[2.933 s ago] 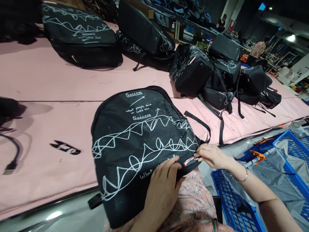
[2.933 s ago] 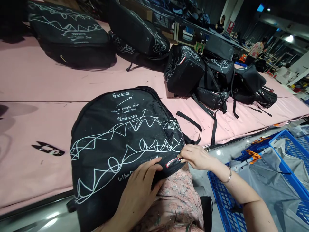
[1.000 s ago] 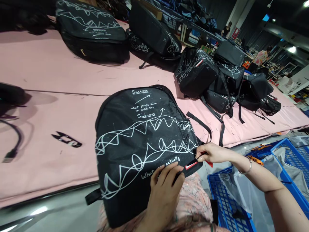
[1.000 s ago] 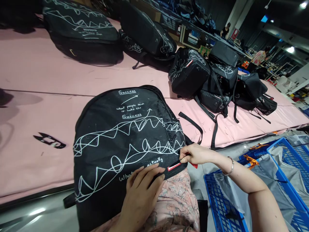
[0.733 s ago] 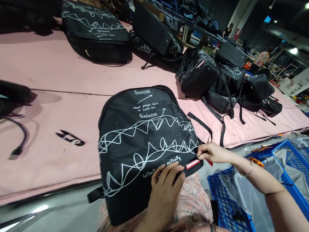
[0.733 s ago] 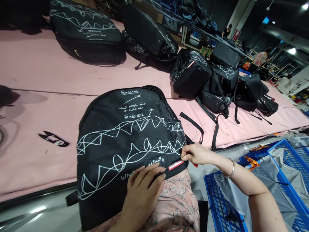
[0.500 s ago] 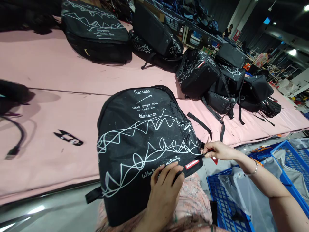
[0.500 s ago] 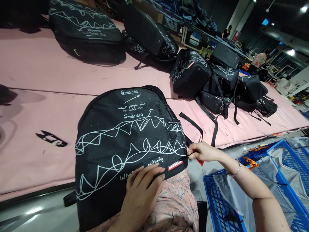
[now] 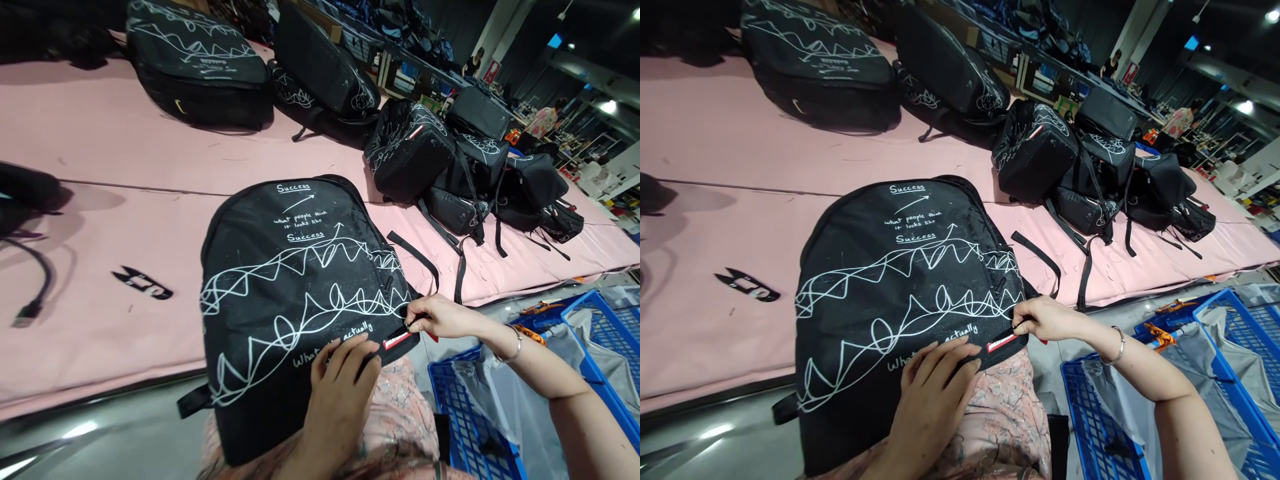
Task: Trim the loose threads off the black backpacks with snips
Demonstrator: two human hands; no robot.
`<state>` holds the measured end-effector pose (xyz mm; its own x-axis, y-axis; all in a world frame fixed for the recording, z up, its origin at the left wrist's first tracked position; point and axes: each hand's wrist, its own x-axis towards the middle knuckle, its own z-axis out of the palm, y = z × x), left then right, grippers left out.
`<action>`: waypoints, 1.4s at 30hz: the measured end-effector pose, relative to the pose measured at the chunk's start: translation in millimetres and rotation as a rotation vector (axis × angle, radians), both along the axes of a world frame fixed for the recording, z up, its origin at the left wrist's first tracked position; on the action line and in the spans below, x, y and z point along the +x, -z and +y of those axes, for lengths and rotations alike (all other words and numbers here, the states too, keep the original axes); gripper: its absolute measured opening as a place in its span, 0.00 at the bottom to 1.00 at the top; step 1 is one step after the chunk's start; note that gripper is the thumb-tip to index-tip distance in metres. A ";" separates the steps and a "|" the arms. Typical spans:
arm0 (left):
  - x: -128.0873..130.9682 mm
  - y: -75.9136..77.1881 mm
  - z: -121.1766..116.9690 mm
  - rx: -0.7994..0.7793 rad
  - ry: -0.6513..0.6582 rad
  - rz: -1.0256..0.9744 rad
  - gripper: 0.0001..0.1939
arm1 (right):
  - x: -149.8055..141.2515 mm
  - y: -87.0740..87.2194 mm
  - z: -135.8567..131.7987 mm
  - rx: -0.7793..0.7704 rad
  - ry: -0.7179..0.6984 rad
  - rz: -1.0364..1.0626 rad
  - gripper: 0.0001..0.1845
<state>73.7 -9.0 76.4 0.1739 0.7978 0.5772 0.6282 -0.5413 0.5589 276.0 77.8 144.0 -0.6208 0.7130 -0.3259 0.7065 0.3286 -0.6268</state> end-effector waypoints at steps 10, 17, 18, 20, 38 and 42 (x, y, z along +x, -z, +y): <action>-0.6 1.2 -0.9 0.002 0.002 0.006 0.08 | 2.1 2.6 0.0 -0.031 0.040 0.022 0.02; -0.5 1.1 -1.6 0.001 -0.004 0.005 0.08 | -2.9 -2.9 4.7 -0.099 0.006 -0.026 0.02; -0.6 1.0 -1.7 0.004 -0.004 0.002 0.08 | -4.0 -2.6 4.9 -0.088 -0.005 -0.027 0.03; -0.9 0.5 -2.0 0.009 -0.002 -0.007 0.07 | -5.0 -1.6 4.9 -0.078 -0.019 -0.018 0.03; -1.7 0.2 -3.3 0.007 -0.006 -0.033 0.07 | -12.7 -2.3 -1.7 0.059 -0.058 -0.028 0.02; -3.4 -1.5 -3.9 -0.007 0.003 -0.011 0.07 | -11.6 -2.0 -5.4 0.081 -0.003 0.027 0.03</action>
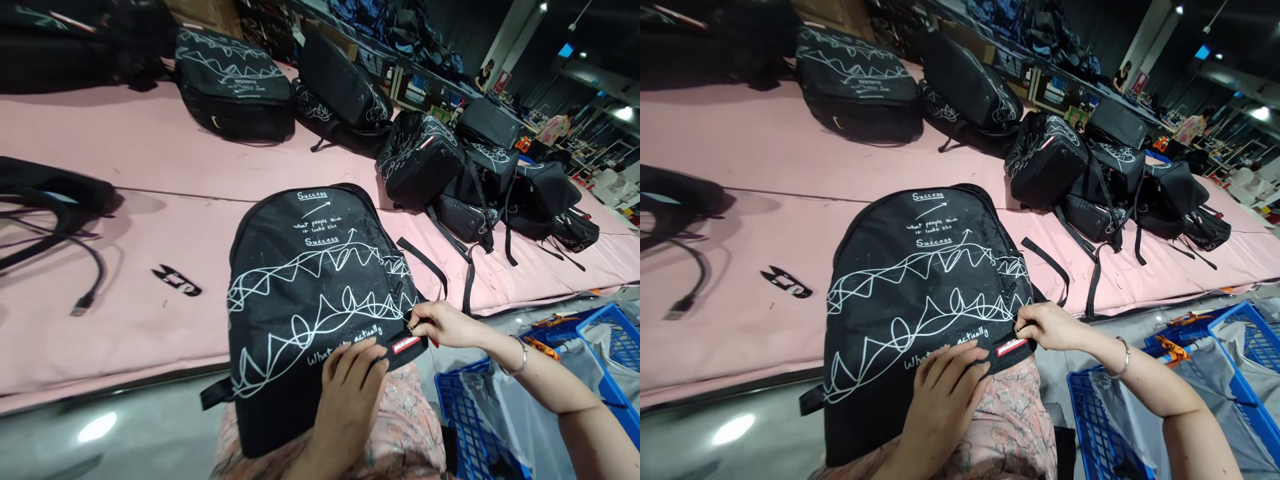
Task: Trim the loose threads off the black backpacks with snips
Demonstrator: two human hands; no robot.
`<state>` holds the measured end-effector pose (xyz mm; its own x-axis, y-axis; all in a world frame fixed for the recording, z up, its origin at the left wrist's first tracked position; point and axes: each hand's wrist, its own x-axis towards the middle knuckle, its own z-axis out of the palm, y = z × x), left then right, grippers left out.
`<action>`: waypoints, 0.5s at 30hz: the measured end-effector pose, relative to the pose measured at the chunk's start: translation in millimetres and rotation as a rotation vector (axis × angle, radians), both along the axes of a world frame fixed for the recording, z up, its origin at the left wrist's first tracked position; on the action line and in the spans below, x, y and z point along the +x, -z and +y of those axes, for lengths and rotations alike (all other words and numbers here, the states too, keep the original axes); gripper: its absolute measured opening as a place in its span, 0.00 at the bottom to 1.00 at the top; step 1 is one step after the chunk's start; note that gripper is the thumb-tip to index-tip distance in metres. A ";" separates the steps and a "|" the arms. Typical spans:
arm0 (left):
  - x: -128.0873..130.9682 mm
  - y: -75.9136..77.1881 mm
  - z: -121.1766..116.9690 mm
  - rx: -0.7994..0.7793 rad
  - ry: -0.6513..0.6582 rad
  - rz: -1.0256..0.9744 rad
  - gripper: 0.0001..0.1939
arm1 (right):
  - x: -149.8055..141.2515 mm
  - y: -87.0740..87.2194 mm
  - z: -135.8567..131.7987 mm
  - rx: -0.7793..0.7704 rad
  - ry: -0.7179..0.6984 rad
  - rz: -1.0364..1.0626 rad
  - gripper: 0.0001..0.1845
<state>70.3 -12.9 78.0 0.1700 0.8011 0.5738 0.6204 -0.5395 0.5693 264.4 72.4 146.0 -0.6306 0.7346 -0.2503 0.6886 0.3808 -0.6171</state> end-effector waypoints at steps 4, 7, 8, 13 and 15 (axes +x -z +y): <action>-4.4 1.6 1.0 0.053 0.001 0.051 0.07 | 2.5 3.6 -5.0 0.110 -0.024 -0.003 0.02; -9.2 8.7 4.3 0.142 -0.054 0.254 0.12 | 7.3 14.5 -8.2 0.080 0.098 0.154 0.03; -10.9 12.7 5.7 0.165 -0.077 0.350 0.16 | 9.6 20.3 -8.6 0.049 0.172 0.241 0.04; -22.2 36.8 9.9 0.256 -0.078 0.633 0.23 | 22.8 61.4 -8.0 0.000 0.495 0.580 0.13; -30.1 43.3 8.8 0.322 -0.050 0.666 0.23 | 26.5 80.7 -10.4 -0.009 0.583 0.635 0.17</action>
